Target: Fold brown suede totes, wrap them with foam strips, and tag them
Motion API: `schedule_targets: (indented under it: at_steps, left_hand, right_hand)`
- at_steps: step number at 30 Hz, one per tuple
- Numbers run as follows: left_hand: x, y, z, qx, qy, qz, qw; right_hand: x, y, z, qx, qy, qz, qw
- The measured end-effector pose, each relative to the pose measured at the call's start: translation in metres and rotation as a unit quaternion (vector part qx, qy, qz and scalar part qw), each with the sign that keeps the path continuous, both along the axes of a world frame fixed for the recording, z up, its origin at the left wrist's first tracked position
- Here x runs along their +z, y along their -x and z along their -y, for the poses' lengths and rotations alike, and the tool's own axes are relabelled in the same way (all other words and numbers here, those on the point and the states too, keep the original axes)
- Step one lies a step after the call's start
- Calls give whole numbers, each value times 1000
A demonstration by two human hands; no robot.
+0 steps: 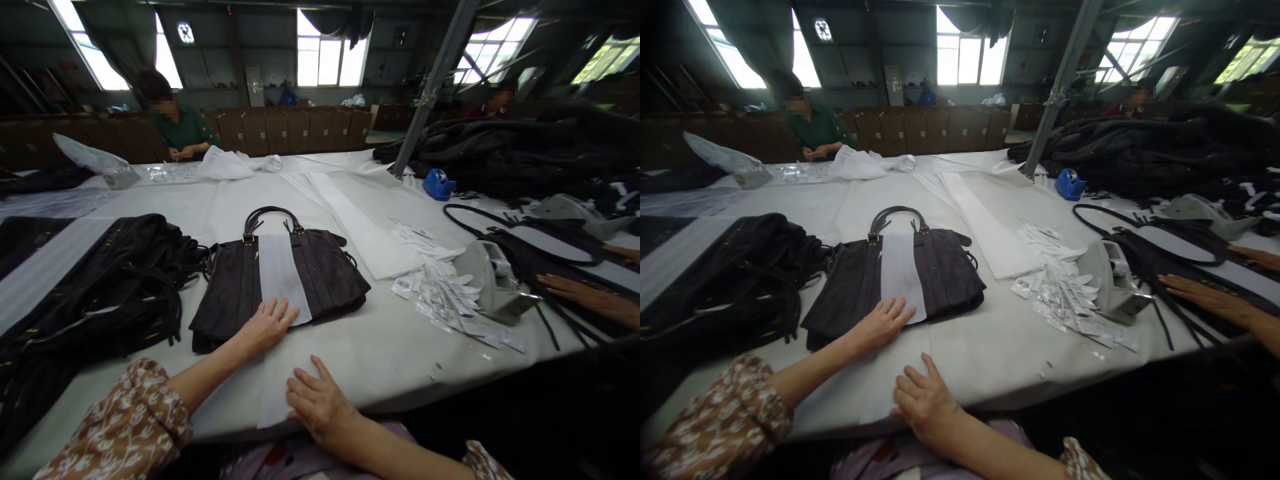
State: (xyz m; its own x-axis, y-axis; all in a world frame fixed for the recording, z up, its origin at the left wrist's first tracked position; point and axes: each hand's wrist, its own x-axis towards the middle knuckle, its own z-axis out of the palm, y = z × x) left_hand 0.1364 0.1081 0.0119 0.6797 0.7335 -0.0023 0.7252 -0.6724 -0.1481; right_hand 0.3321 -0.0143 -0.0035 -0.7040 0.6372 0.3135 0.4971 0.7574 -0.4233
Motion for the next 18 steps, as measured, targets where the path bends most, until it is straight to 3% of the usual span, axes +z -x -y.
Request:
schedule_targets:
  at_steps: [4, 7, 10, 13, 15, 18]
  left_hand:
    - [-4, 3, 2, -1, 2, 11, 1000]
    - [-8, 8, 5, -20, 2, 16, 1000]
    - [-13, 12, 7, -33, -6, 14, 999]
    - [-18, 11, 8, -31, -19, 11, 999]
    - [-19, 9, 8, -28, -27, 12, 999]
    - [-18, 8, 7, -25, -29, 17, 999]
  right_hand:
    - [-10, 3, 15, 5, -8, -4, 1000]
    - [8, -7, 2, 28, 49, -12, 998]
    - [44, -13, -48, -20, 57, -44, 997]
    - [71, -6, -117, -96, 5, -43, 994]
    - [73, 5, -156, -114, -9, 5, 993]
    - [53, 19, -188, -82, 6, 125, 989]
